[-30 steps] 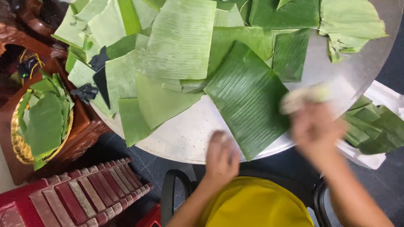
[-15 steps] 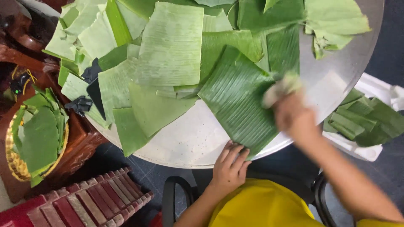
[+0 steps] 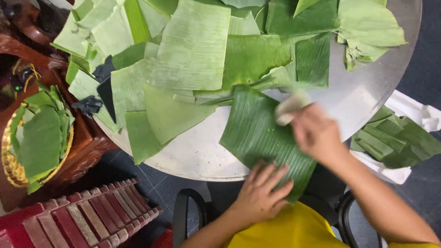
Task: The person is cleaning banana leaves by wiping them with a cloth and then stacking them on a table.
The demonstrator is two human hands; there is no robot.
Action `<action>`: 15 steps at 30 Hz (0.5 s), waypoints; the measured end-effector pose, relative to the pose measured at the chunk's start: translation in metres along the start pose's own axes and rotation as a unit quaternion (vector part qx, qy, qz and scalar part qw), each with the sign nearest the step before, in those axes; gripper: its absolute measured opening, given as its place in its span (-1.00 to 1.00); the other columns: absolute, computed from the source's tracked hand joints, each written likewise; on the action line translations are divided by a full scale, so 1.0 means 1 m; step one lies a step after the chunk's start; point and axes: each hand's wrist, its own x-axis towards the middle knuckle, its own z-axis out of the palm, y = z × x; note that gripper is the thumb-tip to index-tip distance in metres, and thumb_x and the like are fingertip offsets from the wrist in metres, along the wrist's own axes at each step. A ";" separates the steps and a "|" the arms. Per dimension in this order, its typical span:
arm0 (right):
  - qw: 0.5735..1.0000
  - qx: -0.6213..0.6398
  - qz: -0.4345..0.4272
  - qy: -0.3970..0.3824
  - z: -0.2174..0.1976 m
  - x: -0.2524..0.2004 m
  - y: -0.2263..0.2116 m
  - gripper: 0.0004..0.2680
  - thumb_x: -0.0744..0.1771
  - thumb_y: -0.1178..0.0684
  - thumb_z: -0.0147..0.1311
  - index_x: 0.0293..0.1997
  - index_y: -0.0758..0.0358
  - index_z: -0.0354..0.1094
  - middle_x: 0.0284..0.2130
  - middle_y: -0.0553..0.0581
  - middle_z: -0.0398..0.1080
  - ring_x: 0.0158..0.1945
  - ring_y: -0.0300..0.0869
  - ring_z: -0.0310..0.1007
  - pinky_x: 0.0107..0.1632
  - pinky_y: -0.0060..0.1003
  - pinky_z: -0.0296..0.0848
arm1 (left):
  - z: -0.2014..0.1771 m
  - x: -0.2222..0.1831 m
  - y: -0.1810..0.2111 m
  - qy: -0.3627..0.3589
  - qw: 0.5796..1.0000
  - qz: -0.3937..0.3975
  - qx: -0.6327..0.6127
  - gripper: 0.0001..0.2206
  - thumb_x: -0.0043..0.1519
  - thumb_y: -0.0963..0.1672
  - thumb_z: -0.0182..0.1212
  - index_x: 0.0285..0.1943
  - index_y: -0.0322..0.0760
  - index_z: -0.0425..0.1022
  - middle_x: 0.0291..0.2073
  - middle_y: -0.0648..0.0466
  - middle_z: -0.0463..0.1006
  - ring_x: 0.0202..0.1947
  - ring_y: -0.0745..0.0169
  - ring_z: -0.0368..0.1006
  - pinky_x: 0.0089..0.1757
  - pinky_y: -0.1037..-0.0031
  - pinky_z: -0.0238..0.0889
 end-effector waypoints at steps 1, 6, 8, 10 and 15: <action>1.000 0.000 0.001 -0.003 0.003 0.004 -0.020 -0.84 0.36 0.29 -0.02 -0.02 0.22 0.44 -0.28 0.15 0.45 -0.52 -0.17 0.35 -0.61 -0.32 0.34 | 0.004 -0.002 -0.006 0.000 1.000 -0.002 -0.003 -0.54 0.20 -0.02 0.31 0.25 -0.24 0.40 0.40 -0.19 0.30 0.30 -0.29 0.25 0.25 -0.30 0.12; 0.980 0.079 -0.168 -0.070 0.030 0.034 -0.056 -0.75 0.29 0.36 0.08 -0.06 0.08 0.51 -0.17 -0.04 0.43 0.04 -0.12 0.54 -0.55 -0.62 0.60 | 0.021 -0.019 -0.031 0.007 0.996 -0.029 0.081 -0.40 0.18 -0.24 0.14 0.49 -0.16 0.26 0.45 -0.24 0.20 0.49 -0.41 0.02 0.34 -0.39 -0.09; 0.987 0.075 -0.127 -0.064 0.040 0.044 -0.018 -0.80 0.22 0.43 0.04 -0.35 0.16 0.36 -0.17 0.09 0.46 -0.17 -0.14 0.51 -0.60 -0.54 0.49 | 0.015 -0.014 -0.027 0.025 0.996 -0.037 0.076 -0.50 0.24 -0.23 0.12 0.43 -0.20 0.32 0.44 -0.22 0.24 0.46 -0.41 0.09 0.33 -0.37 -0.05; 0.993 0.067 -0.084 -0.056 0.047 0.052 0.012 -0.76 0.15 0.51 0.00 -0.64 0.24 0.21 -0.18 0.23 0.50 -0.37 -0.17 0.47 -0.66 -0.46 0.37 | 0.017 -0.017 -0.026 0.042 0.996 -0.042 0.071 -0.59 0.30 -0.22 0.10 0.37 -0.25 0.38 0.43 -0.21 0.27 0.44 -0.40 0.16 0.32 -0.34 -0.01; 0.983 0.138 -0.111 -0.041 0.046 0.060 -0.033 -0.71 0.21 0.57 -0.21 -0.65 0.30 0.26 -0.63 0.05 0.33 -0.62 -0.15 0.36 -0.62 -0.53 0.48 | 0.021 -0.018 -0.028 0.129 0.990 -0.042 0.038 -0.71 0.32 -0.21 -0.09 0.12 -0.52 0.47 0.14 -0.41 0.40 0.22 -0.47 0.32 0.28 -0.29 0.13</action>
